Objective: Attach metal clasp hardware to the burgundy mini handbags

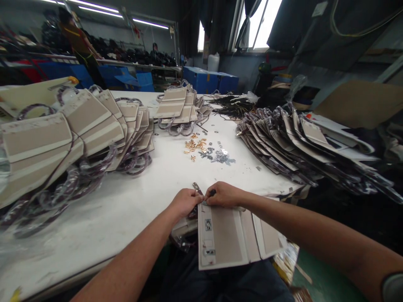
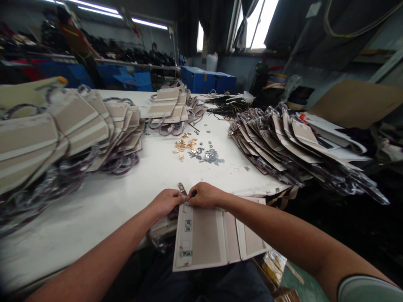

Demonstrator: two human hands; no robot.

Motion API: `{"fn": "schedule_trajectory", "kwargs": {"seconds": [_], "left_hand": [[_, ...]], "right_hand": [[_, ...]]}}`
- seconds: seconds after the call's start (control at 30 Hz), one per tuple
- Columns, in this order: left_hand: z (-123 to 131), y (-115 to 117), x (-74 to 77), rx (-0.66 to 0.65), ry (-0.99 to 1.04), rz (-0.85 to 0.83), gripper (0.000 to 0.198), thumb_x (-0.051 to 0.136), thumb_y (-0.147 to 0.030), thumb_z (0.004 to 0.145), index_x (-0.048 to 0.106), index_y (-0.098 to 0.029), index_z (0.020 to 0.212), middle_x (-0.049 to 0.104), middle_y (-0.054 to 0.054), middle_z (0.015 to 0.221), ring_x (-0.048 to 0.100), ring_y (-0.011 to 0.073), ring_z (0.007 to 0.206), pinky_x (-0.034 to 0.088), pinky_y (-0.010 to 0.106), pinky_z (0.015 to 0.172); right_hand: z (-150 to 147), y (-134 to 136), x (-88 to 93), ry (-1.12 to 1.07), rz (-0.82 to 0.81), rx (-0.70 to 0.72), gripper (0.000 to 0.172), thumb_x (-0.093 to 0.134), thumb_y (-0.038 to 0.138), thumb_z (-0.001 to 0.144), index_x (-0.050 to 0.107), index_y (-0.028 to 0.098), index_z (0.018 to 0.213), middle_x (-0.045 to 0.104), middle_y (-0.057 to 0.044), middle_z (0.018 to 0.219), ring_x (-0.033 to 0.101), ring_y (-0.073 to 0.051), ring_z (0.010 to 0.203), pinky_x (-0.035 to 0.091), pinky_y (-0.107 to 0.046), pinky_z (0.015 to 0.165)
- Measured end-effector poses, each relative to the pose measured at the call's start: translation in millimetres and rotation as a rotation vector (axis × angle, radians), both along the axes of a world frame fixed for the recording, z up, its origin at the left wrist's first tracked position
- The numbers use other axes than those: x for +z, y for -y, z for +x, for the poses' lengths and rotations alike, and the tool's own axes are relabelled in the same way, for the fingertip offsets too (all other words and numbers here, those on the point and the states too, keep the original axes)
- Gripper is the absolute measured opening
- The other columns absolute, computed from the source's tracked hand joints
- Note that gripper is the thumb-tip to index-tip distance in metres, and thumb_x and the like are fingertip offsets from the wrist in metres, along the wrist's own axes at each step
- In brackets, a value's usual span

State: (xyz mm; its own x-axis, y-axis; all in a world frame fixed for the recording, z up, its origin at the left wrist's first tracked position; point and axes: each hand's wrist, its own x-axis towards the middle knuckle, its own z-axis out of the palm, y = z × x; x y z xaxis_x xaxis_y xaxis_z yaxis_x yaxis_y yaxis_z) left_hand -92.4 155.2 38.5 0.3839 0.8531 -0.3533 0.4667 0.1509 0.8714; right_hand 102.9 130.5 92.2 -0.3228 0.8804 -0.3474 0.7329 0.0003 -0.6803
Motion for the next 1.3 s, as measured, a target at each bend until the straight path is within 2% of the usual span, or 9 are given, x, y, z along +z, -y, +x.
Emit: {"fn": "schedule_trajectory", "kwargs": {"seconds": [0.2, 0.33, 0.5, 0.83, 0.93, 1.07, 1.3], "left_hand": [[-1.1, -0.5, -1.8, -0.011, 0.011, 0.008, 0.031, 0.072, -0.047, 0.075, 0.065, -0.019, 0.064, 0.057, -0.001, 0.055, 0.049, 0.0137, 0.052, 0.034, 0.027, 0.051], [-1.1, -2.6, -4.7, -0.025, 0.011, 0.011, 0.030, 0.071, -0.046, 0.075, 0.067, -0.018, 0.066, 0.060, 0.000, 0.058, 0.050, 0.0137, 0.053, 0.035, 0.027, 0.052], [-0.6, -4.3, -7.3, -0.028, -0.002, 0.016, 0.030, 0.070, -0.046, 0.074, 0.067, -0.018, 0.065, 0.058, 0.000, 0.056, 0.048, 0.0135, 0.052, 0.033, 0.026, 0.051], [-1.3, -4.1, -7.8, -0.024, -0.008, 0.021, 0.033, 0.071, -0.050, 0.071, 0.069, -0.018, 0.067, 0.059, 0.000, 0.057, 0.048, 0.0138, 0.054, 0.032, 0.026, 0.050], [-0.4, -2.8, -6.7, -0.021, -0.004, 0.015, 0.033, 0.071, -0.050, 0.072, 0.068, -0.018, 0.067, 0.059, 0.000, 0.056, 0.048, 0.0135, 0.052, 0.032, 0.026, 0.050], [1.2, -0.9, -5.5, -0.011, 0.009, -0.002, 0.031, 0.070, -0.049, 0.074, 0.067, -0.018, 0.069, 0.060, 0.000, 0.055, 0.049, 0.0136, 0.049, 0.034, 0.026, 0.048], [1.5, -0.3, -3.4, -0.008, 0.004, -0.005, 0.033, 0.074, -0.050, 0.074, 0.069, -0.017, 0.070, 0.060, -0.001, 0.055, 0.050, 0.0136, 0.051, 0.036, 0.026, 0.050]], "right_hand": [[-6.3, 8.7, 1.1, 0.125, 0.198, -0.024, 0.020, 0.071, 0.022, 0.079, 0.081, 0.021, 0.096, 0.078, -0.003, 0.090, 0.067, -0.019, 0.082, 0.045, -0.025, 0.070], [-7.8, 12.8, 1.3, 0.208, 0.198, -0.020, 0.017, 0.067, 0.029, 0.084, 0.081, 0.022, 0.092, 0.078, -0.004, 0.089, 0.067, -0.020, 0.080, 0.044, -0.027, 0.069], [-7.7, 13.6, 1.1, 0.183, 0.148, -0.028, 0.017, 0.068, 0.028, 0.083, 0.081, 0.022, 0.091, 0.078, -0.003, 0.085, 0.067, -0.019, 0.078, 0.042, -0.026, 0.066], [-4.1, 15.0, -9.4, 0.207, 0.235, -0.056, 0.017, 0.070, 0.035, 0.083, 0.081, 0.025, 0.092, 0.078, -0.002, 0.088, 0.067, -0.020, 0.080, 0.042, -0.027, 0.068], [-1.9, 19.2, -11.9, 0.187, 0.264, -0.050, 0.017, 0.070, 0.033, 0.084, 0.081, 0.026, 0.093, 0.078, -0.001, 0.088, 0.067, -0.019, 0.080, 0.043, -0.026, 0.070], [3.9, 26.3, -14.4, 0.095, 0.294, -0.002, 0.022, 0.075, 0.026, 0.078, 0.081, 0.025, 0.098, 0.077, 0.000, 0.093, 0.067, -0.018, 0.082, 0.046, -0.025, 0.073], [3.8, 22.3, -10.3, 0.073, 0.236, -0.013, 0.021, 0.073, 0.020, 0.076, 0.082, 0.024, 0.094, 0.078, 0.000, 0.089, 0.067, -0.018, 0.080, 0.047, -0.024, 0.072]]}}
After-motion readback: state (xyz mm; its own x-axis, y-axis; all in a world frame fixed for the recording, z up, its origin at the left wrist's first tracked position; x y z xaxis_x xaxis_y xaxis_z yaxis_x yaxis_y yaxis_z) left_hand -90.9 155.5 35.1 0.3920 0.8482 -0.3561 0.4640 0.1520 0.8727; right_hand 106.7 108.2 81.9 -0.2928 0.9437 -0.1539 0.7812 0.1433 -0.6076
